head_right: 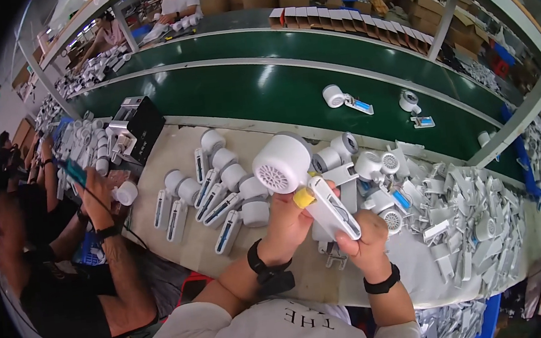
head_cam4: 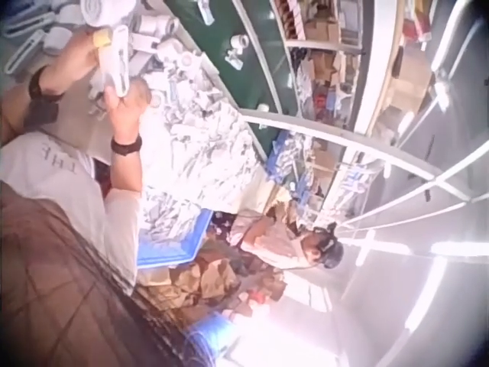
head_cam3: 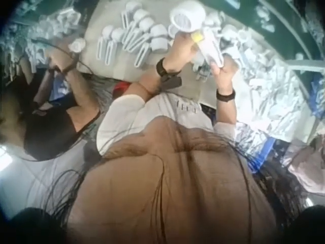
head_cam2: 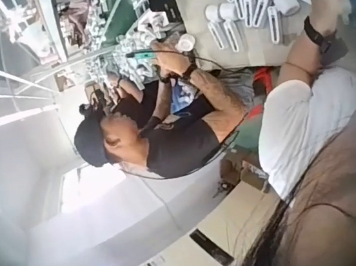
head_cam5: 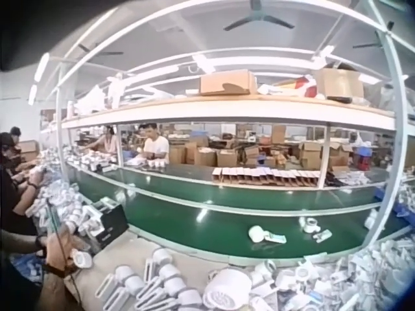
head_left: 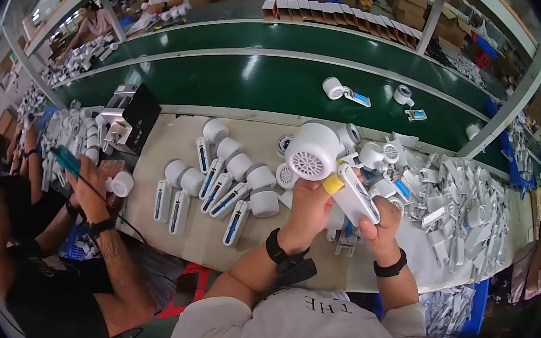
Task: Assembling plastic housing and components for handheld hair dryers on a factory production line.
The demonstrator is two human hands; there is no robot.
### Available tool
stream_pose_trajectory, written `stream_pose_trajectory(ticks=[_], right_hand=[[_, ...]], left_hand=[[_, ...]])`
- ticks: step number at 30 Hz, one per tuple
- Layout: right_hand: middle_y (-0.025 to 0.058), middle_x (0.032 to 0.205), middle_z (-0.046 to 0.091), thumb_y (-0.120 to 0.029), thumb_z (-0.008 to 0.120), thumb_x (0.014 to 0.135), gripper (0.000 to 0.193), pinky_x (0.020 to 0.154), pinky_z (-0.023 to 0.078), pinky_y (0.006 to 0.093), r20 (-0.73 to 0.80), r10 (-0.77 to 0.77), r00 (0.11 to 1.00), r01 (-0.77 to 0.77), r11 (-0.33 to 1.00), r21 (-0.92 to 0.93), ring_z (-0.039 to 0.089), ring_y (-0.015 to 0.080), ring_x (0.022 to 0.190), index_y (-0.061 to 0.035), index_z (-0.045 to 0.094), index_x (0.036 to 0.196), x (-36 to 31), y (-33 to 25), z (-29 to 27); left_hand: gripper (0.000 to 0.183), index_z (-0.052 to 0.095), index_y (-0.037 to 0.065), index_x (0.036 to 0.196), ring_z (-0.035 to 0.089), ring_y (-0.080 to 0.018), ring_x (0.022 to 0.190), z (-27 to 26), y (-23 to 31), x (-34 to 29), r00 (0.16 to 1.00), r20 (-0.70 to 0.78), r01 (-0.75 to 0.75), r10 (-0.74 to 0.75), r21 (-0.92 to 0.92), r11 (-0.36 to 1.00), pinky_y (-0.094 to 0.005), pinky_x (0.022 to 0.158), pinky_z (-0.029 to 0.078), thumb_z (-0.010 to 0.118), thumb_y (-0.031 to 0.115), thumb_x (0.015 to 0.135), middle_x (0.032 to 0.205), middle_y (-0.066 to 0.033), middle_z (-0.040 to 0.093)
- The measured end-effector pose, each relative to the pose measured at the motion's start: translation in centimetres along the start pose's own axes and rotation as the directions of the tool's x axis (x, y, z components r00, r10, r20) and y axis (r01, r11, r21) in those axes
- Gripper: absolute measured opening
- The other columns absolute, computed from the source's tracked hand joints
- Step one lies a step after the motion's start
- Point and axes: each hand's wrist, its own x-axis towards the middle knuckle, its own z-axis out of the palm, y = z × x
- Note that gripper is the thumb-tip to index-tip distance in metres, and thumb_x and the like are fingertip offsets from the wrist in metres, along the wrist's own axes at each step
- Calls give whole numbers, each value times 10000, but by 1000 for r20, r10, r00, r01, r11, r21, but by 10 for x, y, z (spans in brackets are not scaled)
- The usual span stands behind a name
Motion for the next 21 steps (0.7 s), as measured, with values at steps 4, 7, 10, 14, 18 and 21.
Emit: stream_pose_trajectory(ticks=[4, 7, 10, 14, 18, 21], right_hand=[[114, 570, 476, -377, 639, 742, 393, 459, 373, 353, 232, 78, 969, -87, 996, 28, 487, 279, 502, -7, 530, 668, 16, -1, 4], [141, 652, 562, -354, 621, 755, 335, 549, 440, 363, 536, 194, 822, -183, 980, -76, 569, 306, 623, -25, 607, 818, 74, 2, -12], [145, 885, 629, -252, 576, 797, 304, 681, 470, 328, 680, 291, 673, -126, 951, -282, 598, 298, 762, -28, 613, 998, 140, 44, -23], [173, 1030, 596, -226, 524, 805, 361, 833, 445, 385, 500, 365, 786, -109, 877, -469, 568, 340, 936, -56, 545, 1123, 188, 182, 30], [166, 1241, 467, -156, 466, 807, 521, 938, 378, 464, 362, 479, 800, -136, 731, -668, 443, 338, 1154, -122, 339, 1311, 185, 287, 77], [173, 1229, 472, -152, 481, 789, 557, 934, 380, 459, 396, 673, 624, -215, 636, -741, 456, 318, 1144, -112, 318, 1321, 199, 257, 89]], left_hand=[[317, 497, -1, 1093, 624, -260, 865, -17, 33, 17, 998, -57, -6, 22, 268, 963, -382, 785, 512, 598, 55, 797, 952, -160, 620], [226, 599, -10, 980, 606, -133, 832, -34, 113, 57, 992, 52, -117, 115, 715, 689, -277, 754, 493, 604, -30, 755, 878, -62, 643], [231, 583, -34, 915, 572, -177, 589, -83, 190, 100, 934, 71, -42, 351, 995, -90, -296, 531, 429, 608, 98, 727, 723, -138, 606], [323, 489, -31, 913, 571, -396, 764, -231, 261, 114, 926, 64, 221, 372, 708, -671, -459, 645, 455, 637, 107, 661, 790, -242, 579], [353, 453, -57, 906, 584, -410, 816, -311, 258, 90, 882, -237, 458, 406, 628, -629, -443, 738, 481, 601, 56, 606, 798, -259, 588], [328, 588, 1, 946, 556, -345, 984, -291, 263, 82, 783, -606, 385, 139, 297, -874, -382, 817, 462, 573, 83, 629, 997, -184, 598]])
